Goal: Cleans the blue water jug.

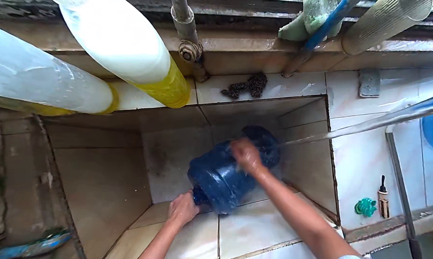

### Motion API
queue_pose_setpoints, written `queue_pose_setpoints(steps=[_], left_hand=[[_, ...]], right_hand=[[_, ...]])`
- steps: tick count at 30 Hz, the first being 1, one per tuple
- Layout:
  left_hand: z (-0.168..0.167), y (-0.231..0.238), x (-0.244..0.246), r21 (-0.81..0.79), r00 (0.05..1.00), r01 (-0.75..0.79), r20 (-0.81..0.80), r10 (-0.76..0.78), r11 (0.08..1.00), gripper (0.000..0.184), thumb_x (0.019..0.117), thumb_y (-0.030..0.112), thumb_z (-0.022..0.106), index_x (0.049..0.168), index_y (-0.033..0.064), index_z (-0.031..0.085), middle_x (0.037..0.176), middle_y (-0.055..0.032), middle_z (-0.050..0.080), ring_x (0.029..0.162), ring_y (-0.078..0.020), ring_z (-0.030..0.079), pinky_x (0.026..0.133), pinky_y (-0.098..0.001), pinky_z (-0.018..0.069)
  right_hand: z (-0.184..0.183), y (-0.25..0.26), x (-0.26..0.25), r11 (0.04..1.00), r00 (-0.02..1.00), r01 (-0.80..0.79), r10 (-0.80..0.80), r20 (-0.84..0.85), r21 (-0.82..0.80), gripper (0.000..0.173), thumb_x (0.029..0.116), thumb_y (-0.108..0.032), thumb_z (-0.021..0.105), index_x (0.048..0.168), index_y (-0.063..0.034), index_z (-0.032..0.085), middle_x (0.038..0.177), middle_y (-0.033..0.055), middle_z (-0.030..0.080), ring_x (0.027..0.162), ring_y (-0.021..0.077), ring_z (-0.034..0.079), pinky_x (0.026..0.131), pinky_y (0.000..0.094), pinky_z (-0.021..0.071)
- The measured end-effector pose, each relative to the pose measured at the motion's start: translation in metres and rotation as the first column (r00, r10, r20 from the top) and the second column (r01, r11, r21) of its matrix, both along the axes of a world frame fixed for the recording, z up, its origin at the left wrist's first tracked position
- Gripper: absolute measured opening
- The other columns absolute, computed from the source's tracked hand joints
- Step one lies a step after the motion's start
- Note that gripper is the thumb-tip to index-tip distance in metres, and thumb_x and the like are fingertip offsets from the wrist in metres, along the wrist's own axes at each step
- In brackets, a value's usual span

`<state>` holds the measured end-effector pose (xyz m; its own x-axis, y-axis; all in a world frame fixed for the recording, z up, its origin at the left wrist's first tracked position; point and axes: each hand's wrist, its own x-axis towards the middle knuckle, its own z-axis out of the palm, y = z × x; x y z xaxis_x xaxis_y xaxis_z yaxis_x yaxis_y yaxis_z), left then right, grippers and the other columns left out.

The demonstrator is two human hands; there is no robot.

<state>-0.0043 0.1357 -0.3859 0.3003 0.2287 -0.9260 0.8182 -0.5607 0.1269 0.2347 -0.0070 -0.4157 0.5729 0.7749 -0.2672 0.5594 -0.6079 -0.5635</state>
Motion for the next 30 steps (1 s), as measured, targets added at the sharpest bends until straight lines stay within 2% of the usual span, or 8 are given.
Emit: queue_pose_setpoints(steps=[4,9,14,16,21,24,27,30], left_hand=[[-0.034,-0.005,-0.028,-0.273,0.934,-0.337,0.025,0.356,0.901,0.053,0.0771,0.027,0.088,0.117,-0.0027,0.068,0.107,-0.0225,0.071,0.102,-0.0372,0.069,0.094,-0.0603,0.0526],[-0.037,-0.012,-0.024,-0.094,0.952,-0.303,0.024,0.306,0.948,0.058,0.0743,0.032,0.089,0.12,0.0016,0.069,0.113,-0.0224,0.071,0.11,-0.0401,0.067,0.097,-0.0637,0.0503],[-0.011,-0.034,-0.027,0.132,0.992,-0.097,0.092,0.086,0.986,0.073,0.0837,0.017,0.08,0.145,-0.0038,0.047,0.132,-0.029,0.061,0.12,-0.0462,0.062,0.097,-0.0616,0.0511],[-0.015,-0.039,-0.033,0.177,0.988,-0.05,0.15,0.024,0.983,0.075,0.0808,0.005,0.079,0.145,-0.0085,0.044,0.135,-0.0319,0.058,0.122,-0.048,0.06,0.097,-0.0607,0.0513],[-0.031,-0.006,-0.033,-0.104,0.987,-0.093,0.124,0.106,0.99,0.071,0.078,0.023,0.082,0.138,-0.0022,0.053,0.117,-0.0253,0.069,0.109,-0.0411,0.068,0.095,-0.0601,0.053],[-0.035,0.011,-0.038,-0.538,0.894,-0.393,-0.033,0.448,0.746,0.045,0.0791,0.012,0.08,0.118,-0.0012,0.062,0.09,-0.0108,0.072,0.076,-0.0205,0.071,0.073,-0.039,0.0614],[-0.038,0.012,-0.052,-0.654,0.714,-0.641,-0.317,0.625,0.402,0.035,0.0851,0.007,0.065,0.118,0.0031,0.055,0.082,-0.0045,0.069,0.066,-0.0138,0.067,0.063,-0.0292,0.0585],[-0.046,0.019,-0.049,-0.639,0.743,-0.627,-0.318,0.59,0.446,0.039,0.0836,0.009,0.069,0.12,0.0018,0.056,0.083,-0.0072,0.069,0.068,-0.0168,0.068,0.065,-0.032,0.0599]], right_hand=[[0.0,-0.026,-0.057,0.845,0.971,-0.232,0.229,0.067,0.482,0.045,0.1085,-0.04,0.041,0.129,-0.0168,0.073,0.14,0.0083,0.066,0.139,0.0303,0.054,0.121,0.0514,0.0364],[-0.046,-0.007,0.074,0.996,0.973,-0.072,0.058,0.224,0.057,0.034,0.1059,-0.026,0.05,0.131,-0.0157,0.071,0.143,0.0088,0.063,0.145,0.034,0.045,0.124,0.0532,0.0286],[0.0,0.001,-0.059,0.899,0.99,-0.123,0.141,-0.013,0.421,0.026,0.0987,-0.008,0.057,0.116,-0.0056,0.077,0.131,0.013,0.07,0.134,0.0309,0.059,0.12,0.049,0.0398],[-0.013,-0.022,-0.038,0.881,0.99,-0.142,0.132,0.055,0.452,0.028,0.0996,-0.008,0.056,0.119,-0.006,0.076,0.132,0.011,0.07,0.133,0.0295,0.06,0.12,0.0491,0.0397],[-0.034,-0.004,0.054,0.989,0.975,0.11,-0.126,0.181,0.096,0.033,0.1048,-0.016,0.051,0.132,-0.0117,0.069,0.148,0.0145,0.057,0.146,0.0358,0.043,0.123,0.053,0.0321],[0.01,0.003,-0.045,0.969,0.997,-0.047,0.061,-0.05,0.241,0.04,0.1075,-0.035,0.047,0.134,-0.0162,0.069,0.147,0.0055,0.06,0.147,0.0271,0.043,0.126,0.0489,0.0294],[0.002,-0.031,-0.058,0.892,0.987,-0.128,0.157,-0.032,0.434,0.051,0.109,-0.045,0.036,0.132,-0.0174,0.071,0.143,0.0077,0.063,0.143,0.0325,0.05,0.123,0.0549,0.0306],[-0.046,-0.041,0.043,0.985,0.998,-0.013,0.004,0.056,0.173,0.041,0.1076,-0.034,0.045,0.139,-0.0195,0.066,0.154,0.0116,0.052,0.15,0.0369,0.036,0.125,0.0598,0.0218]])
